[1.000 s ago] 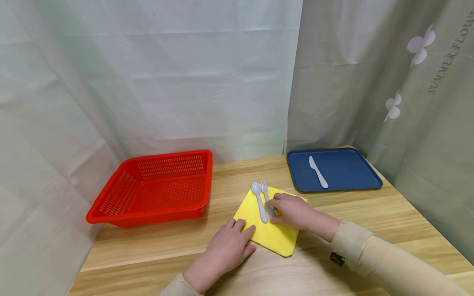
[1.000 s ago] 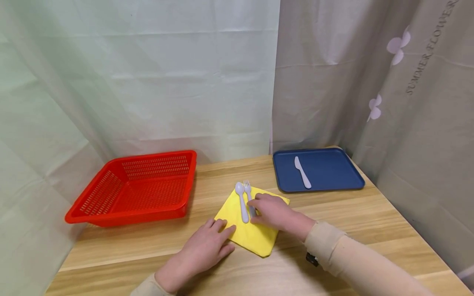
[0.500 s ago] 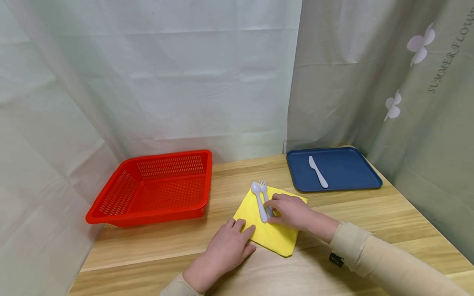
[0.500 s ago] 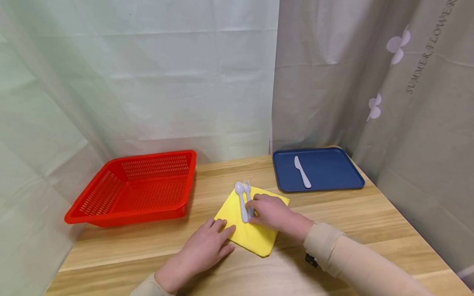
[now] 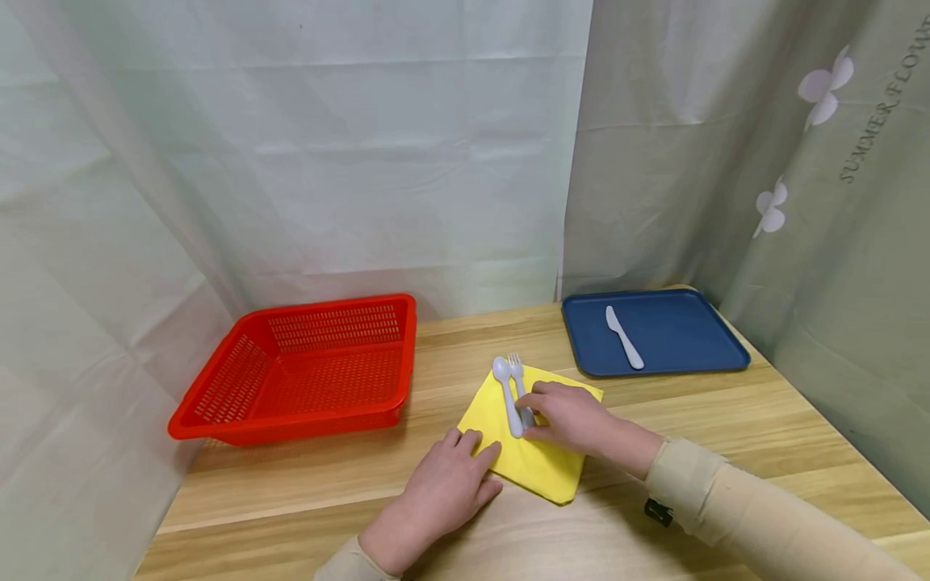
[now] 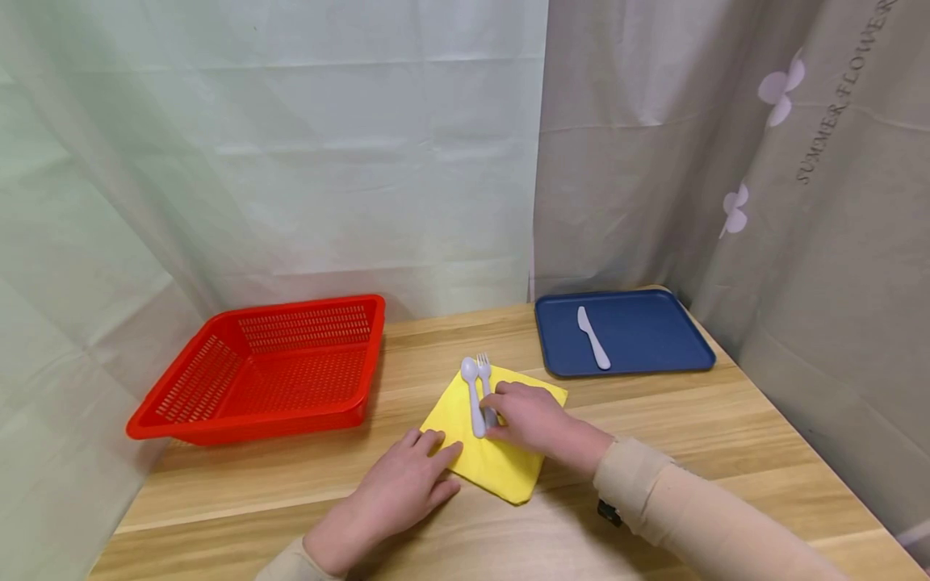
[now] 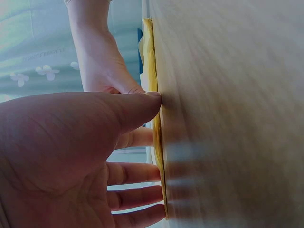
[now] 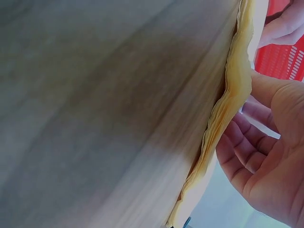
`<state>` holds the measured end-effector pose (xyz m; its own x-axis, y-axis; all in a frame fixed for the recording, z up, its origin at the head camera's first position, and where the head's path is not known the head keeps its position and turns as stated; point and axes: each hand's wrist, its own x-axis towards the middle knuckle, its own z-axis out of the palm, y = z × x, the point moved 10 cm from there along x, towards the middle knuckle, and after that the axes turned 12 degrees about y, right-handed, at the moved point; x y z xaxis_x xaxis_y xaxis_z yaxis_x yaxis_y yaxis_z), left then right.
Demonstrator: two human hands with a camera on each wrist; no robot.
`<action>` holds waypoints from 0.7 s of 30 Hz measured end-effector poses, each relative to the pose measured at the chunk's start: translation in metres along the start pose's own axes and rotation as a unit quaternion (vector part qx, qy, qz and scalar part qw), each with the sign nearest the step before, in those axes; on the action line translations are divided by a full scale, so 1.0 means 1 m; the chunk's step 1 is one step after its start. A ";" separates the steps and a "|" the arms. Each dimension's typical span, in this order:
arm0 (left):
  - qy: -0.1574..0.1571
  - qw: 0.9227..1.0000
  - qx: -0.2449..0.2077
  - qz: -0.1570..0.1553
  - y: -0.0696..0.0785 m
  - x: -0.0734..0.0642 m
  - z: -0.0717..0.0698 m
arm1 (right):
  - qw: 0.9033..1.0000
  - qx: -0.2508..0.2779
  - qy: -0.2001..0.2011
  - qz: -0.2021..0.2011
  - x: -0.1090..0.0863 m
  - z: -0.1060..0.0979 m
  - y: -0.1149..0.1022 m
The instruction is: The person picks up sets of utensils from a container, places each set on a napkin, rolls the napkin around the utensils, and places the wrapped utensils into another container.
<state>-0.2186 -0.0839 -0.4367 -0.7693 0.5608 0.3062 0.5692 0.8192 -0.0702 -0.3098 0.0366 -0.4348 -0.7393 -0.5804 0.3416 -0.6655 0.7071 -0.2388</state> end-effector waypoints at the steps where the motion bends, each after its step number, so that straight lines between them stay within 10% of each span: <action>1: 0.000 1.000 0.000 0.000 0.000 0.000 0.000 | 1.000 0.000 0.000 0.001 0.000 0.000 0.000; 21: -0.003 1.000 -0.005 -0.005 -0.001 0.000 0.001 | 1.000 -0.015 -0.010 0.016 0.000 -0.004 0.005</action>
<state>-0.2198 -0.0844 -0.4377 -0.7760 0.5540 0.3017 0.5652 0.8230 -0.0575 -0.3126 0.0424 -0.4323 -0.7617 -0.5656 0.3161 -0.6389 0.7365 -0.2220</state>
